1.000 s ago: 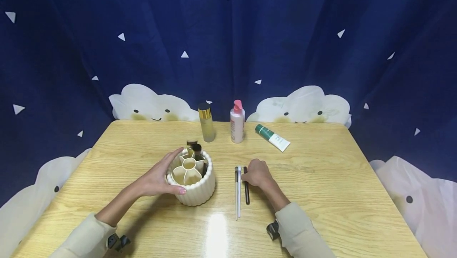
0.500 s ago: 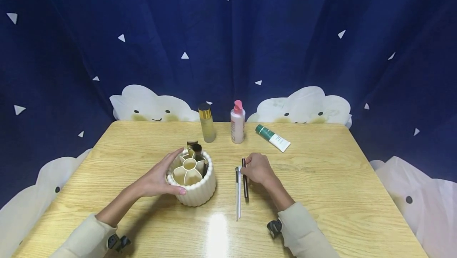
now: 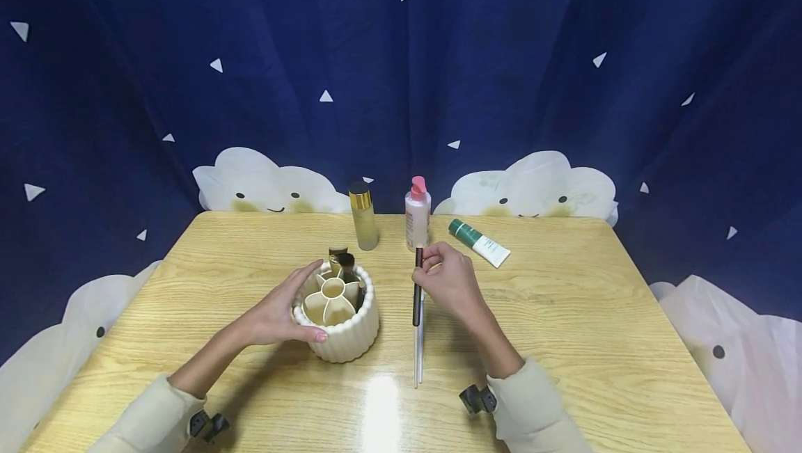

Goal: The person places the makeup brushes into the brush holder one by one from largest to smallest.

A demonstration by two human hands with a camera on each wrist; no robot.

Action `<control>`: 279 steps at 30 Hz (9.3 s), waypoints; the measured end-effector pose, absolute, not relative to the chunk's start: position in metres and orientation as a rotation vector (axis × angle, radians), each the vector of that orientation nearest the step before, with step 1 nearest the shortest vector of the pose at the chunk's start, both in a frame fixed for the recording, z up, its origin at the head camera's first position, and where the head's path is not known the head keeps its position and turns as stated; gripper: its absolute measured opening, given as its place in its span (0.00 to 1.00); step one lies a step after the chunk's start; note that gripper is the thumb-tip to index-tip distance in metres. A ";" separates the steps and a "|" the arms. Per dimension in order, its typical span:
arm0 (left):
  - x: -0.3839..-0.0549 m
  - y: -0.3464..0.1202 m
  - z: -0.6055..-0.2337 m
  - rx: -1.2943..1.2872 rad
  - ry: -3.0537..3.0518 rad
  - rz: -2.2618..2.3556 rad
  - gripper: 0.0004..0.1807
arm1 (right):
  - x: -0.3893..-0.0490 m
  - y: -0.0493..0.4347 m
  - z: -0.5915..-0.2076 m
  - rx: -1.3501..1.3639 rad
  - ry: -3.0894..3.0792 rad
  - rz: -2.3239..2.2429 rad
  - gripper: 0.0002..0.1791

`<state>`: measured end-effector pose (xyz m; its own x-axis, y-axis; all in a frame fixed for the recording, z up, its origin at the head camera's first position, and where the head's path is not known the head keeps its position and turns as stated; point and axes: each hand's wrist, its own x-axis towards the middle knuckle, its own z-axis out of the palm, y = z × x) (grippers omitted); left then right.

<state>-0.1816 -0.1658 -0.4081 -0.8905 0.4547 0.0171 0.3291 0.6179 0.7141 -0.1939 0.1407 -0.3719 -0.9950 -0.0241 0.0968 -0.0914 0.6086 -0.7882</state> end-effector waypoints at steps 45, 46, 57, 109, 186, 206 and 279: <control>-0.181 -0.166 -0.407 0.655 2.680 1.126 0.68 | -0.171 0.088 -0.391 0.324 -2.355 1.788 0.07; -0.181 -0.165 -0.407 0.655 2.680 1.125 0.68 | -0.171 0.088 -0.392 0.335 -2.362 1.773 0.07; -0.182 -0.164 -0.408 0.646 2.679 1.124 0.68 | -0.171 0.086 -0.396 0.494 -2.447 1.513 0.04; -0.181 -0.165 -0.409 0.648 2.677 1.136 0.69 | -0.200 0.152 -0.443 0.172 -2.959 1.258 0.07; -0.176 -0.169 -0.405 0.726 2.703 1.090 0.65 | -0.176 0.125 -0.367 0.232 -2.399 1.767 0.09; -0.177 -0.164 -0.406 0.659 2.690 1.110 0.69 | -0.168 0.094 -0.363 0.274 -1.973 1.906 0.09; -0.177 -0.164 -0.409 0.596 2.684 1.136 0.69 | -0.205 0.133 -0.427 0.146 -2.945 1.420 0.18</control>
